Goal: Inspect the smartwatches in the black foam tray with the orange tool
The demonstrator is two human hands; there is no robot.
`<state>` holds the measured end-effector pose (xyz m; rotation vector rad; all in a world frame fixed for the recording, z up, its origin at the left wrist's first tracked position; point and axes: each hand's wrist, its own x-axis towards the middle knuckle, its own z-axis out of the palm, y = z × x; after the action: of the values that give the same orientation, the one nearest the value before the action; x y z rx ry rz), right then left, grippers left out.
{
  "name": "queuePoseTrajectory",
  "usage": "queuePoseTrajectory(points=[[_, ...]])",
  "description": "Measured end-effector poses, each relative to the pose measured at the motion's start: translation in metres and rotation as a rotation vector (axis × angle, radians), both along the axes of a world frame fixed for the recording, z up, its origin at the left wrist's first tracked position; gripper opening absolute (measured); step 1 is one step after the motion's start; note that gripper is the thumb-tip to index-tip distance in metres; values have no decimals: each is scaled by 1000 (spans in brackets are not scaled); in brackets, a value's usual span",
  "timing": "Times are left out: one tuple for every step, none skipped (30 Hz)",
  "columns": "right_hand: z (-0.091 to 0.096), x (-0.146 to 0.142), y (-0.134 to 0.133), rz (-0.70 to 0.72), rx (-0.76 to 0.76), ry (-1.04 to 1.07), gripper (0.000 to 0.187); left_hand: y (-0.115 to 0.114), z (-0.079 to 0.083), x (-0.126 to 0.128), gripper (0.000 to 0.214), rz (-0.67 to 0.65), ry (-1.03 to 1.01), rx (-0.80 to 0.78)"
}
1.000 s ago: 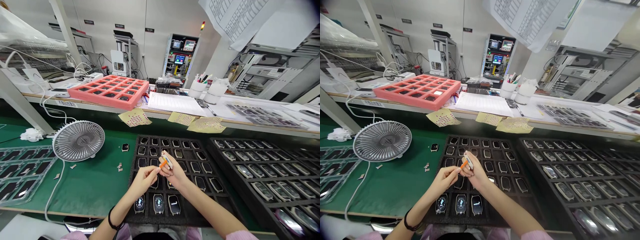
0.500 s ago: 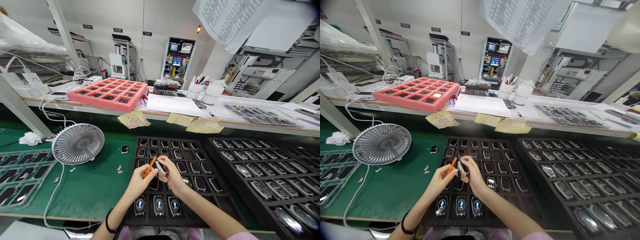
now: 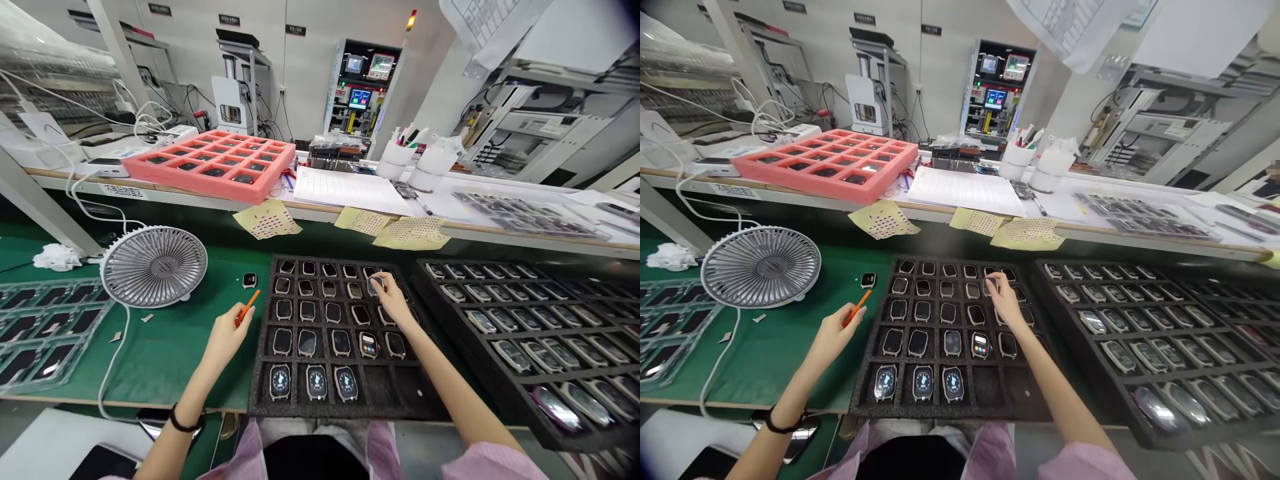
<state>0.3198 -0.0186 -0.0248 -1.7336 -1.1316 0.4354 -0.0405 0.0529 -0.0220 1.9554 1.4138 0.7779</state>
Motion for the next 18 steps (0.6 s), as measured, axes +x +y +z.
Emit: queuePoseTrajectory(points=[[-5,12,1,-21,-23,-32,9,4,-6,-3,33,1,64,2],[-11,21,3,-35,-46,-60,7,7,-11,-5,31,-1,117,1],[-16,27,4,-45,-64,-82,6,9,-14,-6,29,-5,157,2],[-21,30,5,-47,-78,-102,5,9,-17,-6,27,-9,185,3],[-24,31,6,-44,-88,-120,5,8,-18,-7,25,-12,199,8],[-27,32,6,-36,-93,-137,5,5,-18,-7,24,-18,200,20],[-29,31,6,-26,-95,-154,5,1,-18,-8,24,-26,192,41],[-30,31,6,-14,-92,-171,5,-4,-16,-10,25,-41,183,73],[-30,32,5,-2,-85,-189,6,-10,-15,-12,26,-66,176,113],[-29,32,5,11,-74,-207,8,-16,-13,-14,27,-100,173,160],[-28,33,5,22,-61,-227,10,-23,-11,-16,28,-144,174,213],[-25,33,5,33,-44,-249,13,-29,-10,-19,28,-197,174,264],[-22,31,4,41,-24,-275,14,-35,-10,-21,28,-256,173,313],[-19,27,3,48,0,-303,14,-41,-9,-24,27,-318,173,357],[-15,20,1,57,24,-333,13,-47,-10,-26,25,-377,178,398],[-12,9,-3,71,51,-362,11,-53,-10,-28,24,-429,193,431],[-10,-5,-9,103,74,-389,10,-58,-11,-29,23,-476,217,457],[-8,-23,-17,158,88,-411,9,-64,-12,-31,23,-520,247,477]])
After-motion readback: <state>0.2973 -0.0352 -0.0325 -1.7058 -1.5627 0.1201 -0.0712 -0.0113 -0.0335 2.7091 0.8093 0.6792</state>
